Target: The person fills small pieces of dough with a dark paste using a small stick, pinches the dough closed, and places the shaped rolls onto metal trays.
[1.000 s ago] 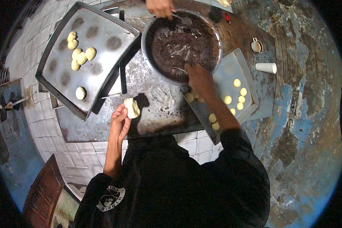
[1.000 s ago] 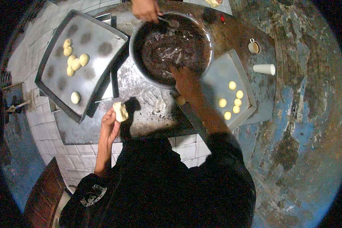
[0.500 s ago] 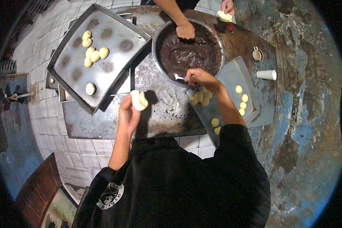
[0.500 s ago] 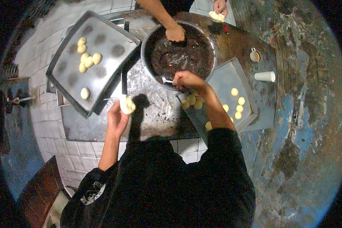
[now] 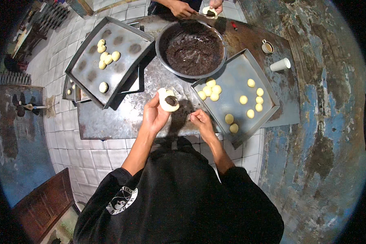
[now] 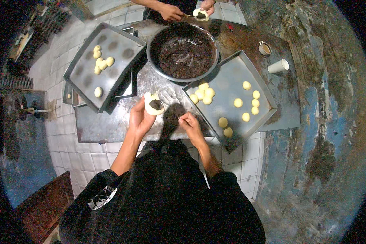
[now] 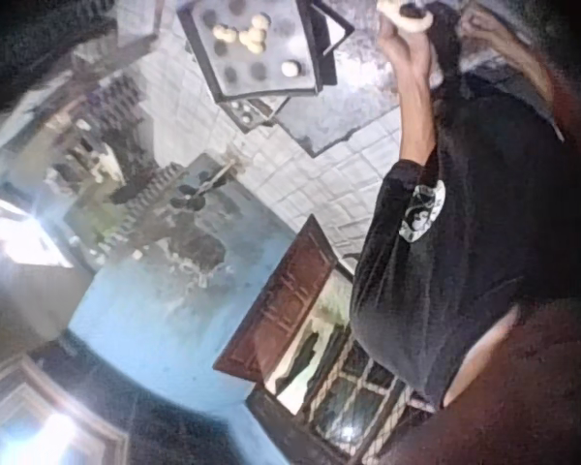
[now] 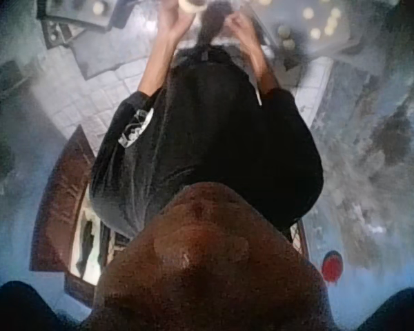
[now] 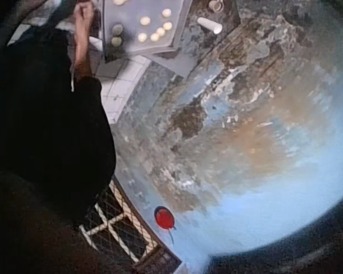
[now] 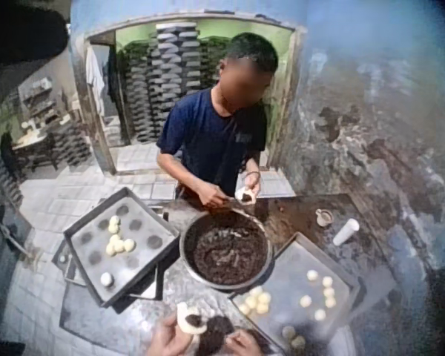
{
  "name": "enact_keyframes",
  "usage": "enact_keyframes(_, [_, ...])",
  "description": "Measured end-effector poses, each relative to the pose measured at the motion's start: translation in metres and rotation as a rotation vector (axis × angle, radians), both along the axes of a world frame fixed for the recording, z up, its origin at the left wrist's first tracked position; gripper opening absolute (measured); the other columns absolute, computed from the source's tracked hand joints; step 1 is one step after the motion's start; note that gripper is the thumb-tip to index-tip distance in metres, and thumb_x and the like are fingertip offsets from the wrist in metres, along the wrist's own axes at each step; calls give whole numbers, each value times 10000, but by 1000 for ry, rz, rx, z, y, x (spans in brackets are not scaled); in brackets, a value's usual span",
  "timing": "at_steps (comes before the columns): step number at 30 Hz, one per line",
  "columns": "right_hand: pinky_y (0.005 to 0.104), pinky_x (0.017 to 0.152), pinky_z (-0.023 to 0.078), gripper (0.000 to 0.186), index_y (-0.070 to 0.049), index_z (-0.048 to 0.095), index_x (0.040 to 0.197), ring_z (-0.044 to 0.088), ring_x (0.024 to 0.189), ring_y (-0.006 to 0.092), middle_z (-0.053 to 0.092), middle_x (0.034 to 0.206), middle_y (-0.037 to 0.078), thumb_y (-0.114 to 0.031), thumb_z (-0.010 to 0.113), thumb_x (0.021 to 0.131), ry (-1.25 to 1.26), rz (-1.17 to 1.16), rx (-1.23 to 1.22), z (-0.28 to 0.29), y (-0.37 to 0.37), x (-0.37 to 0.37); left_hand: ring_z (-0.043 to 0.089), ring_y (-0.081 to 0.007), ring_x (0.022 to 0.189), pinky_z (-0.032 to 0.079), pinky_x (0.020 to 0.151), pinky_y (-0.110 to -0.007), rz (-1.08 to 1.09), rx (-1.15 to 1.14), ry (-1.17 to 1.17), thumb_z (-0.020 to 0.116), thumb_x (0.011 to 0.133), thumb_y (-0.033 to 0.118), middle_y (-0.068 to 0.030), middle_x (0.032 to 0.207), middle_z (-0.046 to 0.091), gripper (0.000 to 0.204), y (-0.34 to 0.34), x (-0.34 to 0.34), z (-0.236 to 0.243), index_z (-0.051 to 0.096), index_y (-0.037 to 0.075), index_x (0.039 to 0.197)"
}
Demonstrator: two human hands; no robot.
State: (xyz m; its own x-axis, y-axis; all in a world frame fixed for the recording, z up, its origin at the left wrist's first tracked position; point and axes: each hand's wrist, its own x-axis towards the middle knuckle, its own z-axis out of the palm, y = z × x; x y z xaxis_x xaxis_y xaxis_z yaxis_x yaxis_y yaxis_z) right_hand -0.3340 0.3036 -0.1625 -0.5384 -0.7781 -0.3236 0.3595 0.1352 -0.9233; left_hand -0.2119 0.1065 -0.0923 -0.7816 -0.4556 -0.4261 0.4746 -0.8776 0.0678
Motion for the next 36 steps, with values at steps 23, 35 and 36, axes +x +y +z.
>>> enact_keyframes(23, [366,1081,447,509,-63,475,1479,519,1326,236,531,1460,104,-261,601,1027,-731,299,-356,81,-39,25,595,-292,1221,419,1095,-452,-144,-458,-232,547,1014,327,-144,1285,650,408,50,50,-3,592,7,1264])
enact_keyframes(35, [349,834,589,303,1,709,1196,735,1007,269,737,1138,183,-84,729,906,720,148,-243,140,-74,66,663,-194,1086,529,967,-308,53,-896,-586,761,816,-76,-108,1152,689,495,20,92,38,628,-11,1288])
enact_keyframes(36, [348,837,590,315,-3,700,1215,738,999,251,746,1113,177,-81,724,911,701,159,-239,147,-81,76,668,-189,1064,529,962,-306,242,-759,-543,754,831,-75,-110,1127,697,437,16,94,36,638,-20,1249])
